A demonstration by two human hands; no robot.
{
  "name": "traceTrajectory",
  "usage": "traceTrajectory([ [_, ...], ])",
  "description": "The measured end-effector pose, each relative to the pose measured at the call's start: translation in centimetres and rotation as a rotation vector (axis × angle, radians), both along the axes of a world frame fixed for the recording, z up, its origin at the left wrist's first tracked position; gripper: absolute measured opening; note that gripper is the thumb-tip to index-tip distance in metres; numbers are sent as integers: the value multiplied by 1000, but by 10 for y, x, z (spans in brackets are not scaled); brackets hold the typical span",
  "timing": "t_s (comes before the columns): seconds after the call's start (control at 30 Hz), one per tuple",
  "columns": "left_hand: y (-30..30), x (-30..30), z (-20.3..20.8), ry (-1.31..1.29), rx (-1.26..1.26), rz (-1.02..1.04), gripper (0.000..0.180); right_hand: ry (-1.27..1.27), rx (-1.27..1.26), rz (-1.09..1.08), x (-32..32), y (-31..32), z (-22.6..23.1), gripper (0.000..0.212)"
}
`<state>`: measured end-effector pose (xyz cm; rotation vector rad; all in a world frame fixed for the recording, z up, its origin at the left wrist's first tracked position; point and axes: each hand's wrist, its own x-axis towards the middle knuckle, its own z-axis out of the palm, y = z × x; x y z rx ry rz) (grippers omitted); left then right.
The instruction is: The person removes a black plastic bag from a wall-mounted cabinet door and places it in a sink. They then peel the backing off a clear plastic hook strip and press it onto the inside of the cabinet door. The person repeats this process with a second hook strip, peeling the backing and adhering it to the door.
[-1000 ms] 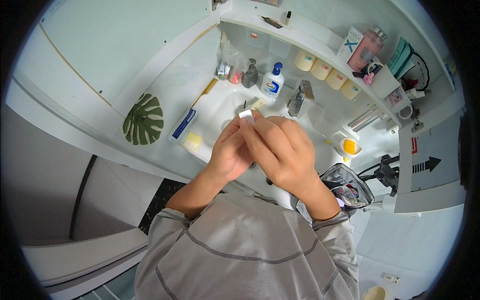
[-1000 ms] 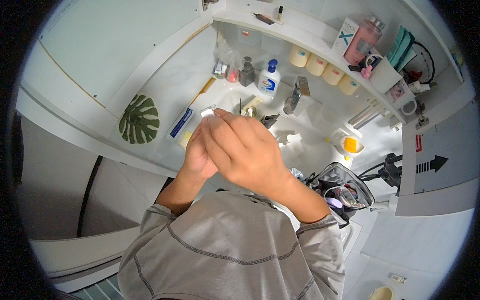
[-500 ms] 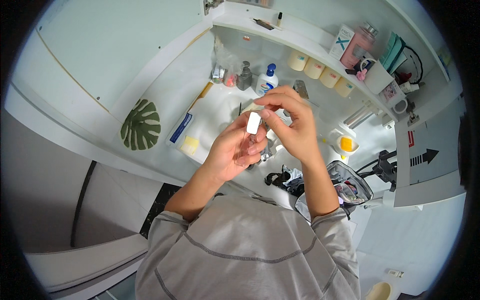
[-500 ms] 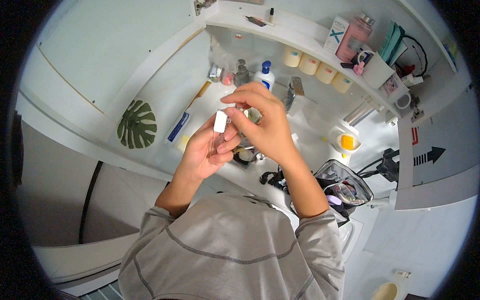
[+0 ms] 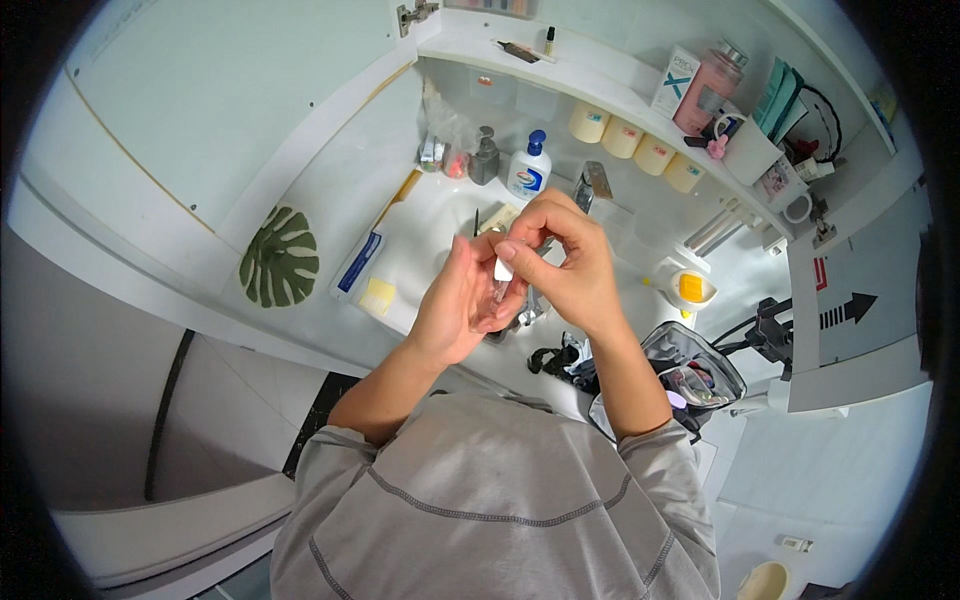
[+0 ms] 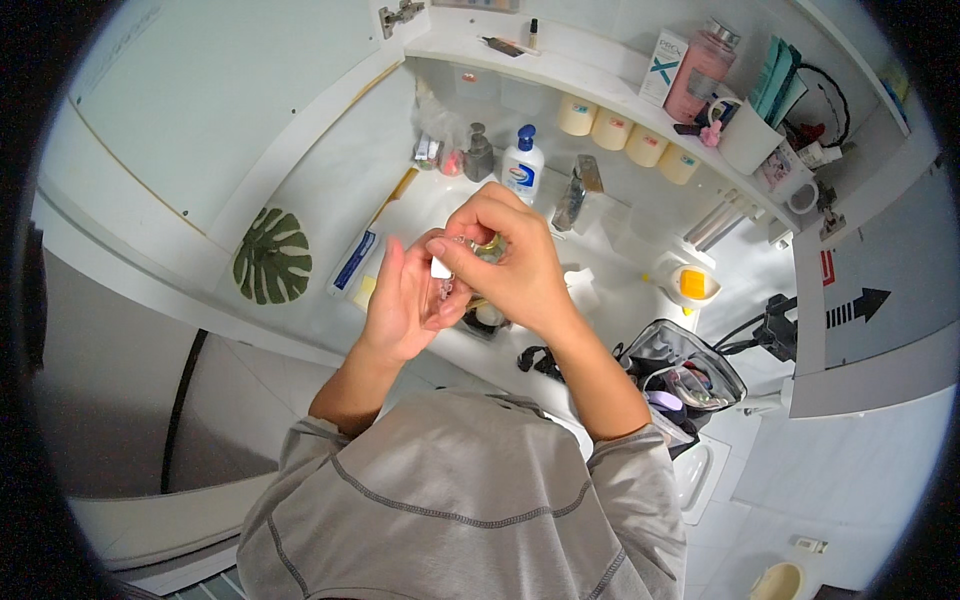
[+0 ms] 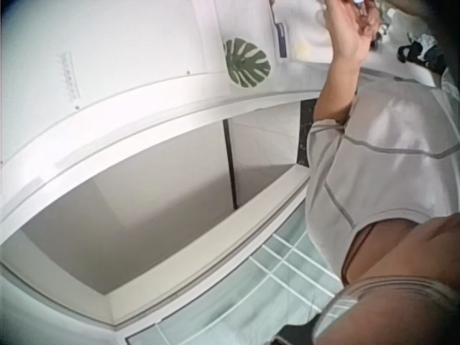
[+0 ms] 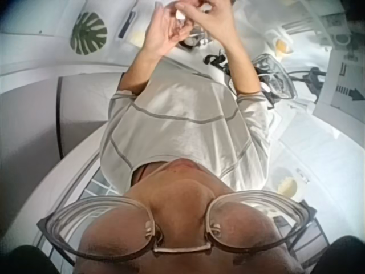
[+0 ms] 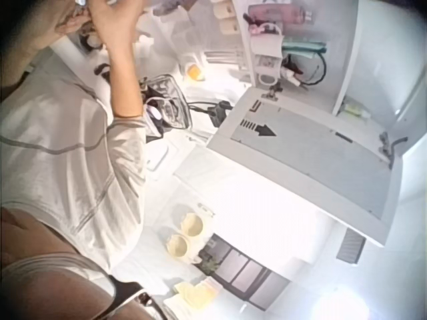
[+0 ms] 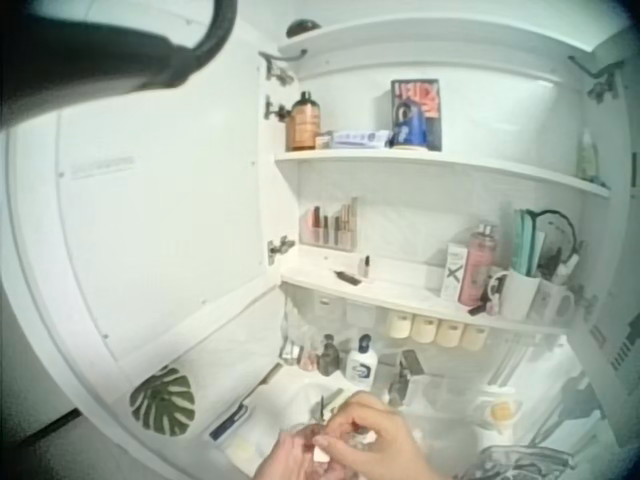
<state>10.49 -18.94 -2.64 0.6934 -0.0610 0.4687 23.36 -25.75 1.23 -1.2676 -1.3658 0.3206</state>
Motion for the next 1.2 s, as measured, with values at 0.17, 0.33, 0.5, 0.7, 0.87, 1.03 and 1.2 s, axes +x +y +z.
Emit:
traceTrajectory([
  [0.17, 0, 2, -9, 69, 282, 185, 23, 361, -135, 128, -9, -3, 0, 11],
  [0.33, -1, 4, -12, 64, 306, 245, 22, 277, -69, 138, -7, 2, -6, 9],
  [0.5, 4, 4, -12, 97, 368, 235, 18, 293, -77, 130, -3, 7, -11, 7],
  [0.7, 13, 0, -5, 161, 364, 260, 18, 226, -115, 188, 9, 13, -10, 10],
  [0.87, 16, -1, -9, 147, 248, 208, 18, 174, -108, 196, 10, 19, -13, 8],
  [1.03, 20, 3, -14, 156, 258, 235, 17, 190, -118, 152, 8, 27, -20, 7],
  [1.2, 19, 8, -19, 153, 345, 308, 13, 29, -95, 89, 6, 32, -15, 7],
])
